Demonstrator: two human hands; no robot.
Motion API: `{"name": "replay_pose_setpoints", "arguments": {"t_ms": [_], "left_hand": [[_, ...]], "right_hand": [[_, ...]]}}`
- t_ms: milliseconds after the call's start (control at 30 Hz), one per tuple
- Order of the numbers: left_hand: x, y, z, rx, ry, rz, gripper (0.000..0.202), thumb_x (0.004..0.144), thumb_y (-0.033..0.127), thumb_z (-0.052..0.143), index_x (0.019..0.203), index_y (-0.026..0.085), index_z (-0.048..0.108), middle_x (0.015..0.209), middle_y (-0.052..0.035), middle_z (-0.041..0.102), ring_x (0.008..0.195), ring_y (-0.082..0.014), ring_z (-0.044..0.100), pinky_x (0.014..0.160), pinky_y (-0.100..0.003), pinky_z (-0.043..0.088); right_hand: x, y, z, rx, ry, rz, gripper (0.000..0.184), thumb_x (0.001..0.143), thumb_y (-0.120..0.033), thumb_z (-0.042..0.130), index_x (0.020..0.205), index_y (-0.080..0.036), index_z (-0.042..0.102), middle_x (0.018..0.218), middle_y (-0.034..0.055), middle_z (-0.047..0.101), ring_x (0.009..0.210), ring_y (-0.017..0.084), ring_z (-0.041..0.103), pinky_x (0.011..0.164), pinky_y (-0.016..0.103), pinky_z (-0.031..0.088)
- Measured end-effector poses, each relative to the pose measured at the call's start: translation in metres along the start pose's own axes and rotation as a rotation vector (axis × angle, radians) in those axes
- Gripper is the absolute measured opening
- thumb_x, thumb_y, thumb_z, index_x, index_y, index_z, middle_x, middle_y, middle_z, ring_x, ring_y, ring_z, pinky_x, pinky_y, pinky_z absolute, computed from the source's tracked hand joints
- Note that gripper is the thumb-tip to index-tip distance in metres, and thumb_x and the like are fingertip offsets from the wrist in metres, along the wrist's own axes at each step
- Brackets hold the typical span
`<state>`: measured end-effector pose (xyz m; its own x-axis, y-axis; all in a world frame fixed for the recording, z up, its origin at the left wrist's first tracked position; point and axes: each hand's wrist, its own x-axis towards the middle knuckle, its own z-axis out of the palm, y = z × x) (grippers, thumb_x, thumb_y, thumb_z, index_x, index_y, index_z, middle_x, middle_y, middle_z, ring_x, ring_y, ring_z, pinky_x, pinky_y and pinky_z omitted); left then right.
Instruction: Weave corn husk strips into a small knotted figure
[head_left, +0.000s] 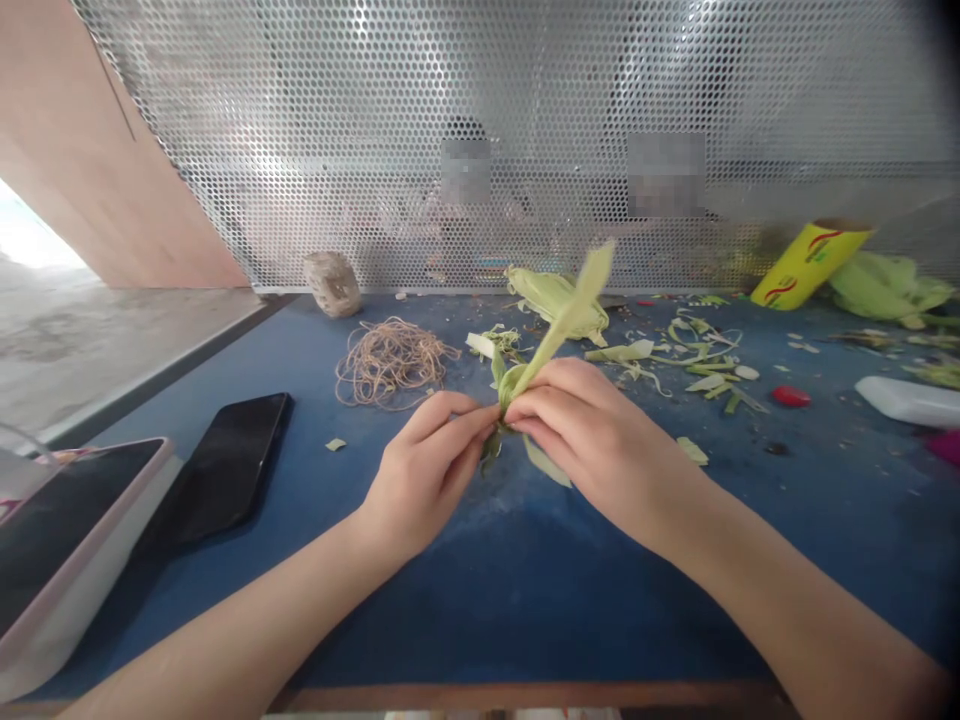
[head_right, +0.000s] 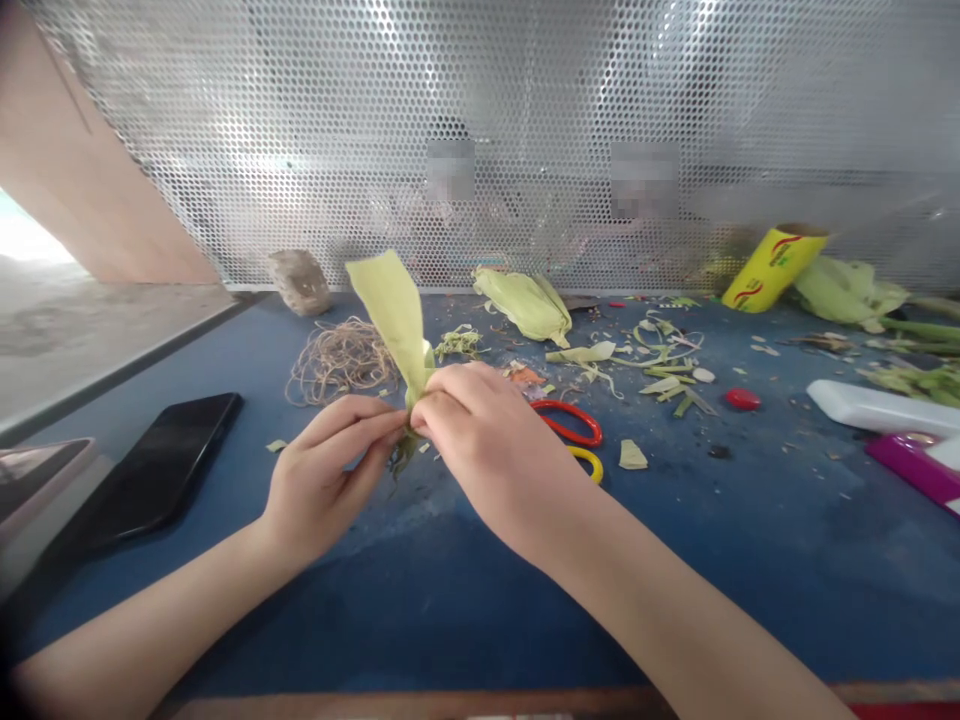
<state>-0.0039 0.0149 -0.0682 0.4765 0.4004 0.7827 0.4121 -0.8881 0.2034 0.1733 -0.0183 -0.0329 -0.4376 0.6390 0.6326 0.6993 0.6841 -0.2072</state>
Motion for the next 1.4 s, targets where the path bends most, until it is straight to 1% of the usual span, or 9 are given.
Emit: {"name": "replay_pose_setpoints", "arguments": {"t_ms": [133,367,567,733,900,1000,1133,1267,1400], "left_hand": [[0.003,0.003,-0.001,-0.024,0.008,-0.026,0.021,0.079,0.002,0.049,0.092,0.014,0.061,0.082,-0.0049,0.058,0.078,-0.0105,0.056,0.07,-0.021,0.048],[0.008,0.013,0.0,-0.512,0.135,-0.554,0.027,0.076,0.012,0.058,0.102,0.017,0.055,0.073,0.0009,0.063,0.067,-0.0086,0.06,0.064,-0.018,0.052],[0.004,0.017,-0.004,-0.629,0.087,-0.543,0.034,0.073,0.009,0.06,0.105,0.017,0.057,0.075,0.001,0.065,0.072,-0.008,0.06,0.074,-0.019,0.05],[0.006,0.014,-0.003,-0.658,0.136,-0.609,0.035,0.067,0.007,0.067,0.099,0.019,0.061,0.071,0.0027,0.068,0.07,-0.0086,0.062,0.074,-0.019,0.051],[0.015,0.013,-0.006,-0.742,0.13,-0.73,0.027,0.067,0.01,0.067,0.092,0.017,0.062,0.067,0.0025,0.069,0.066,-0.0092,0.063,0.069,-0.019,0.053],[0.016,0.011,-0.008,-0.794,0.061,-0.766,0.028,0.066,0.01,0.068,0.092,0.016,0.061,0.067,0.0023,0.07,0.066,-0.0091,0.064,0.068,-0.019,0.052],[0.015,0.008,-0.007,-0.844,-0.011,-0.787,0.026,0.067,0.012,0.068,0.092,0.015,0.06,0.066,0.0016,0.07,0.065,-0.0098,0.064,0.066,-0.019,0.052],[0.014,0.008,-0.006,-0.848,-0.038,-0.798,0.026,0.067,0.013,0.067,0.092,0.014,0.059,0.067,-0.0004,0.07,0.064,-0.0118,0.064,0.065,-0.022,0.053],[0.014,0.009,-0.004,-0.801,-0.058,-0.781,0.032,0.067,0.014,0.067,0.097,0.014,0.056,0.066,-0.0011,0.069,0.064,-0.0144,0.065,0.066,-0.027,0.054]], "right_hand": [[0.001,-0.001,0.0,-0.047,0.009,0.025,0.014,0.085,-0.017,0.051,0.076,-0.015,0.061,0.085,0.0075,0.055,0.091,0.021,0.051,0.081,0.038,0.04],[0.0,0.0,0.002,0.051,0.152,-0.025,0.009,0.084,-0.015,0.051,0.079,-0.019,0.057,0.082,0.0038,0.058,0.083,0.015,0.055,0.079,0.03,0.044],[-0.002,-0.002,0.004,0.067,0.215,0.134,0.014,0.078,-0.012,0.058,0.082,-0.022,0.048,0.08,-0.0001,0.059,0.078,0.013,0.057,0.069,0.025,0.045],[-0.002,-0.004,0.002,0.143,0.152,0.102,0.014,0.08,-0.014,0.054,0.09,-0.023,0.048,0.084,0.0007,0.059,0.082,0.014,0.057,0.074,0.027,0.045],[0.0,0.01,-0.009,0.184,0.282,0.006,0.055,0.072,-0.034,0.064,0.119,-0.024,0.037,0.119,0.0087,0.048,0.116,0.025,0.043,0.097,0.041,0.034],[0.001,0.021,-0.013,0.186,0.105,0.036,0.077,0.063,-0.049,0.069,0.125,-0.023,0.033,0.129,0.0101,0.042,0.12,0.029,0.038,0.101,0.046,0.028],[0.002,0.024,-0.01,0.245,-0.194,0.11,0.057,0.069,-0.049,0.064,0.117,-0.026,0.045,0.112,0.0049,0.057,0.108,0.026,0.05,0.095,0.046,0.034],[0.001,0.017,-0.005,0.368,-0.242,0.206,0.042,0.075,-0.039,0.06,0.114,-0.026,0.048,0.103,0.003,0.058,0.095,0.019,0.055,0.08,0.033,0.045],[0.001,0.014,-0.001,0.454,-0.231,0.257,0.051,0.072,-0.033,0.064,0.119,-0.028,0.044,0.096,0.0011,0.057,0.084,0.015,0.057,0.073,0.03,0.048]]}}
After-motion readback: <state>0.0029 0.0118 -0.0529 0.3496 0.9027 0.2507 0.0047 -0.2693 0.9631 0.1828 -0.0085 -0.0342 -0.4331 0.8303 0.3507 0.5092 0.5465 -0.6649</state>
